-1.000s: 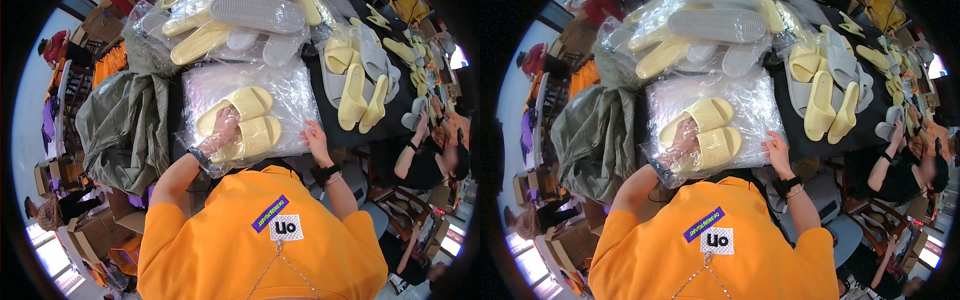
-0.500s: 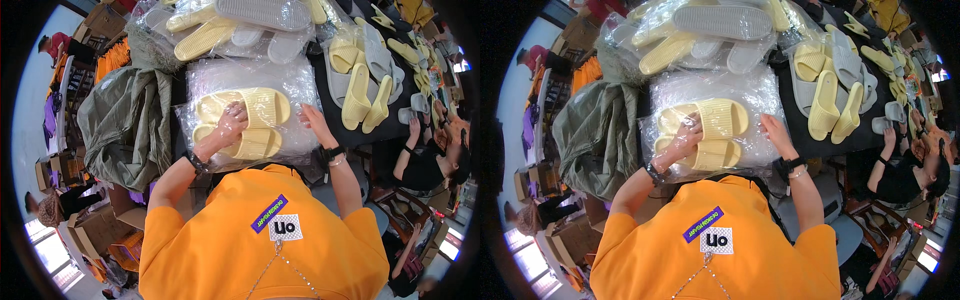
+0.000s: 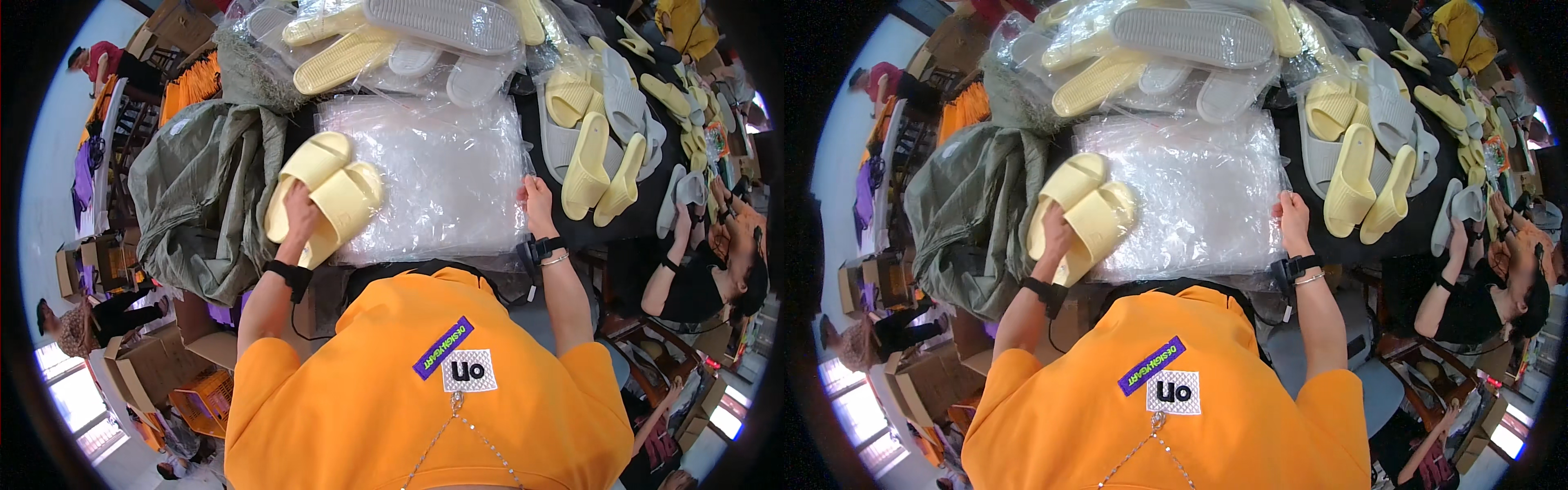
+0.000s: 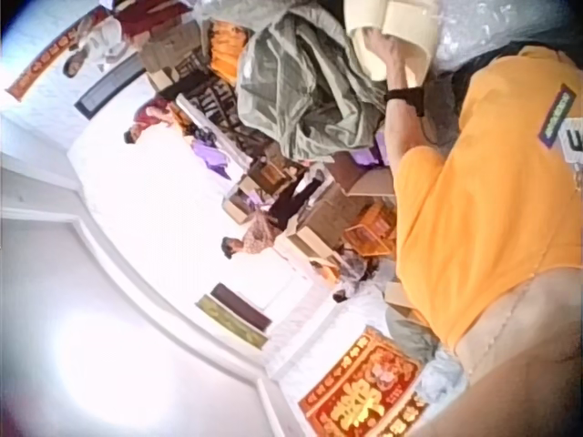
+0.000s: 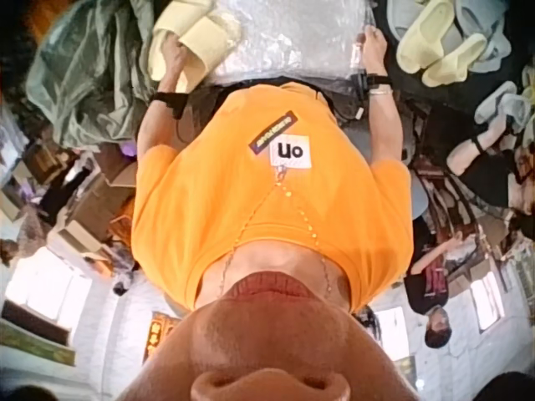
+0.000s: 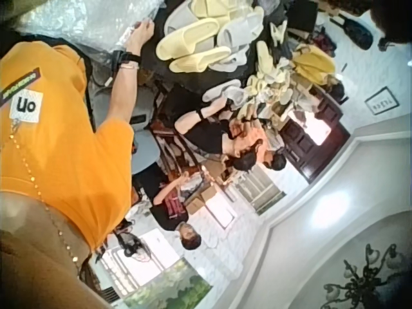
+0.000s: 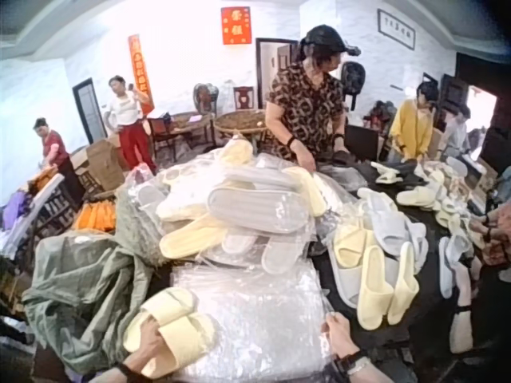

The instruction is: Inspecting and sorting various pairs of sandals on a production table.

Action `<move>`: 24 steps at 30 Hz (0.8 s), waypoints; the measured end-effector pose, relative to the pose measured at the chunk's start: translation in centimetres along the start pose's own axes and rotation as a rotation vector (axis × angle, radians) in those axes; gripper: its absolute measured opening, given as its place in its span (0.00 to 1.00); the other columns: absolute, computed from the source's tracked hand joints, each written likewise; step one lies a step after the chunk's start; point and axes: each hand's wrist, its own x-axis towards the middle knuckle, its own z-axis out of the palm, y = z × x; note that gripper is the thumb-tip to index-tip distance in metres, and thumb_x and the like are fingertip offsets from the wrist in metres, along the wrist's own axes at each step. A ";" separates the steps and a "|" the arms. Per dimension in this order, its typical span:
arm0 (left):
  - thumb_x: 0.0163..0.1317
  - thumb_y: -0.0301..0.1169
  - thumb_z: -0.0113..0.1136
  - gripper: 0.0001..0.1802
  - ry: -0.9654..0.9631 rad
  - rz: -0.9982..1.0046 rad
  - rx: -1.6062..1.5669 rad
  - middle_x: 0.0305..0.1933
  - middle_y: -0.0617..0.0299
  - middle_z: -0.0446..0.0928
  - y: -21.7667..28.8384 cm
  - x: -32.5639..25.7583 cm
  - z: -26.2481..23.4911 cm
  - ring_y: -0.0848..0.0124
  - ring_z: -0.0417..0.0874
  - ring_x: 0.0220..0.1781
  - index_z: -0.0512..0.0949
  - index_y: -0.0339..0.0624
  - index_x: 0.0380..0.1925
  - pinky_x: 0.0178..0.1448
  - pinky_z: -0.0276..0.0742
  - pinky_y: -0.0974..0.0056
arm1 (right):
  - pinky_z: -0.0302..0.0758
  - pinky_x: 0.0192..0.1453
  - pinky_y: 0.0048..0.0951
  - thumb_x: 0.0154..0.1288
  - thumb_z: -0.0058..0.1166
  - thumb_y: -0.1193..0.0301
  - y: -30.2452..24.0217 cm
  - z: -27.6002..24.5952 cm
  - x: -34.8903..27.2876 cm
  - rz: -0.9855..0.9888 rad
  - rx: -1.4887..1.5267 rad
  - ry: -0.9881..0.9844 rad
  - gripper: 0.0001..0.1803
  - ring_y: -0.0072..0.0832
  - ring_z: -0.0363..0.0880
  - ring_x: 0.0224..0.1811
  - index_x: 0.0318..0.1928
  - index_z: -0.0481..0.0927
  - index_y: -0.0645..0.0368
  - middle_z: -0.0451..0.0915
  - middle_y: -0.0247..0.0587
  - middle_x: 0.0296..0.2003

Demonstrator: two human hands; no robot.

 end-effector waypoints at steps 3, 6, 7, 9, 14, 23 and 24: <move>0.56 0.24 0.47 0.14 0.254 -0.284 -0.193 0.46 0.48 0.75 -2.5 -0.3 -2.4 0.54 0.74 0.49 0.76 0.37 0.42 0.52 0.68 0.61 | 0.66 0.26 0.18 0.66 0.46 0.61 -0.3 0.1 0.0 0.004 0.000 -0.050 0.09 0.15 0.70 0.23 0.35 0.73 0.53 0.72 0.27 0.23; 0.61 0.24 0.43 0.15 0.336 -0.335 -0.723 0.43 0.58 0.76 4.0 1.9 -6.9 0.70 0.75 0.46 0.71 0.32 0.47 0.48 0.69 0.68 | 0.67 0.28 0.19 0.66 0.46 0.62 -0.9 0.5 -0.4 0.068 0.007 -0.099 0.09 0.17 0.71 0.26 0.38 0.73 0.53 0.73 0.29 0.25; 0.60 0.23 0.43 0.15 0.370 -0.279 -0.752 0.44 0.57 0.76 5.3 2.3 -7.9 0.70 0.75 0.46 0.71 0.32 0.47 0.48 0.69 0.68 | 0.68 0.28 0.20 0.66 0.46 0.62 -1.4 1.2 -0.9 0.090 0.006 -0.119 0.09 0.17 0.71 0.27 0.39 0.73 0.53 0.73 0.29 0.26; 0.59 0.21 0.45 0.15 0.356 -0.174 -0.682 0.44 0.57 0.75 9.4 3.3 -9.2 0.70 0.75 0.46 0.71 0.33 0.48 0.49 0.70 0.69 | 0.70 0.31 0.22 0.66 0.46 0.62 -1.9 2.5 -1.4 0.095 -0.009 -0.194 0.11 0.18 0.73 0.30 0.44 0.72 0.53 0.74 0.31 0.29; 0.54 0.26 0.56 0.19 0.035 0.076 -0.577 0.47 0.54 0.73 19.7 3.2 -4.4 0.62 0.73 0.50 0.71 0.34 0.47 0.53 0.68 0.61 | 0.73 0.34 0.23 0.64 0.47 0.66 -1.4 5.5 -1.8 -0.037 -0.100 -0.309 0.18 0.22 0.75 0.33 0.53 0.68 0.57 0.75 0.37 0.37; 0.45 0.28 0.51 0.17 -0.248 0.180 0.145 0.47 0.55 0.72 16.4 4.3 9.3 0.59 0.67 0.56 0.74 0.38 0.38 0.56 0.59 0.52 | 0.74 0.40 0.25 0.60 0.49 0.75 1.8 5.4 -0.5 -0.395 -0.325 -0.265 0.23 0.27 0.77 0.39 0.56 0.65 0.60 0.77 0.47 0.40; 0.44 0.27 0.52 0.18 -0.171 0.229 0.193 0.47 0.56 0.73 14.5 4.4 9.2 0.59 0.67 0.57 0.74 0.39 0.39 0.56 0.59 0.52 | 0.74 0.37 0.25 0.59 0.50 0.76 1.4 5.1 -0.7 -0.225 -0.212 -0.294 0.24 0.26 0.78 0.36 0.57 0.63 0.60 0.78 0.46 0.36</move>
